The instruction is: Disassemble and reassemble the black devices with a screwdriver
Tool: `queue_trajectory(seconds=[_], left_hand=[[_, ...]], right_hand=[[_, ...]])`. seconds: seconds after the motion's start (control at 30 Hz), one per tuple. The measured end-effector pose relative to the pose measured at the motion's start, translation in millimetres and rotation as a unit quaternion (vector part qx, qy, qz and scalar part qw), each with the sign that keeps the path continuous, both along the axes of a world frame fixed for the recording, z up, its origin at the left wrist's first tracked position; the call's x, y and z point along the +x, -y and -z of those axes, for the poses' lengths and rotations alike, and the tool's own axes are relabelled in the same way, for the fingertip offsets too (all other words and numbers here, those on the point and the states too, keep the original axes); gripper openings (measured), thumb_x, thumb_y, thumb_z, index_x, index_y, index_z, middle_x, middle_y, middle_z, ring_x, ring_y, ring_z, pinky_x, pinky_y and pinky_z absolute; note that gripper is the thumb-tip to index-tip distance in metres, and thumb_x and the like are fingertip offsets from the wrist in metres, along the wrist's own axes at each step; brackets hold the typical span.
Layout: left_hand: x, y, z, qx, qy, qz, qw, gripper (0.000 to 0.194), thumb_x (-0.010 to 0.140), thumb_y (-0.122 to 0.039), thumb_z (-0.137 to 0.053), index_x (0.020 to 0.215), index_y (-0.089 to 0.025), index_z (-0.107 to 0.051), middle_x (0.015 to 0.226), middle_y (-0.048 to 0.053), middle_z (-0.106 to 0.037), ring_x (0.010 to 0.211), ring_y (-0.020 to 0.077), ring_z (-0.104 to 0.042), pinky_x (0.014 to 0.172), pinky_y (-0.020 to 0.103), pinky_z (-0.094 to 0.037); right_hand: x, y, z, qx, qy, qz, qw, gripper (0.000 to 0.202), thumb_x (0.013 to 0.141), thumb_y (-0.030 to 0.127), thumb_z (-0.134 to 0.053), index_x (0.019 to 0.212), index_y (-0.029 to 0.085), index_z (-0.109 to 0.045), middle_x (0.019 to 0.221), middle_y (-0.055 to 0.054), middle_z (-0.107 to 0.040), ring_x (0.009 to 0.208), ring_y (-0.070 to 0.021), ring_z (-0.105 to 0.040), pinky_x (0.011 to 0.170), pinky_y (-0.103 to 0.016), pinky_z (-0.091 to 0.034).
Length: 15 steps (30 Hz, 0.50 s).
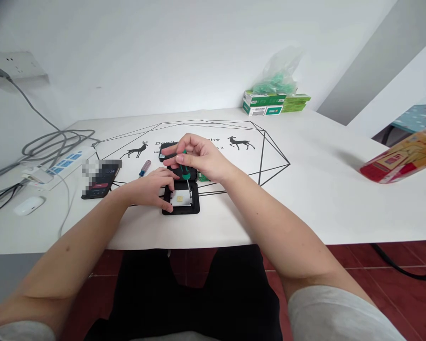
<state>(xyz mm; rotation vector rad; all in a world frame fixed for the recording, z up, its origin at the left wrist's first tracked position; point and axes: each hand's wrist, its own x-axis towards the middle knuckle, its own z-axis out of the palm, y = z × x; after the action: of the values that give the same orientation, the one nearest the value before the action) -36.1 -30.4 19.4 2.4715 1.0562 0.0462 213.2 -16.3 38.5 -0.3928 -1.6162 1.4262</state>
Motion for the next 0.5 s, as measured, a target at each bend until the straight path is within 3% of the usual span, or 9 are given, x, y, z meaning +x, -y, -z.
queue_trajectory(seconds=[0.17, 0.23, 0.37, 0.5], left_hand=[[0.0, 0.1, 0.2, -0.003, 0.001, -0.008, 1.000, 0.051, 0.074, -0.065, -0.092, 0.100, -0.027, -0.070, 0.158, 0.007, -0.060, 0.156, 0.0381, -0.039, 0.121, 0.051, -0.043], [0.3, 0.3, -0.4, -0.002, 0.004, -0.006, 1.000, 0.051, 0.074, -0.064, -0.092, 0.100, -0.027, -0.069, 0.158, 0.007, -0.061, 0.155, 0.0378, -0.040, 0.121, 0.051, -0.043], [1.2, 0.9, -2.1, -0.009, -0.001, -0.008, 1.000, 0.051, 0.074, -0.064, -0.091, 0.101, -0.027, -0.068, 0.160, 0.008, -0.059, 0.156, 0.0375, -0.039, 0.119, 0.050, -0.045], [1.1, 1.8, -3.2, -0.004, -0.006, -0.008, 1.000, 0.050, 0.075, -0.063, -0.092, 0.100, -0.027, -0.067, 0.159, 0.008, -0.060, 0.155, 0.0372, -0.041, 0.120, 0.050, -0.044]], right_hand=[[5.2, 4.2, -6.3, -0.019, 0.023, -0.027, 0.999, 0.046, 0.083, 0.058, -0.092, 0.102, 0.024, -0.068, 0.124, -0.012, -0.082, 0.118, -0.0291, -0.079, 0.102, -0.053, -0.065], [6.6, 0.5, -4.7, 0.008, 0.029, -0.015, 0.999, 0.043, 0.085, 0.059, -0.089, 0.101, 0.024, -0.072, 0.124, -0.011, -0.080, 0.116, -0.0272, -0.076, 0.099, -0.047, -0.065], [8.7, -10.1, 1.8, 0.055, 0.039, 0.013, 0.998, 0.038, 0.090, 0.061, -0.084, 0.101, 0.025, -0.079, 0.107, -0.005, -0.072, 0.093, -0.0182, -0.067, 0.076, -0.032, -0.058], [9.7, -11.0, 1.8, 0.090, 0.031, 0.033, 0.995, 0.033, 0.093, 0.057, -0.082, 0.094, 0.024, -0.079, 0.106, -0.004, -0.071, 0.090, -0.0171, -0.066, 0.074, -0.031, -0.055]])
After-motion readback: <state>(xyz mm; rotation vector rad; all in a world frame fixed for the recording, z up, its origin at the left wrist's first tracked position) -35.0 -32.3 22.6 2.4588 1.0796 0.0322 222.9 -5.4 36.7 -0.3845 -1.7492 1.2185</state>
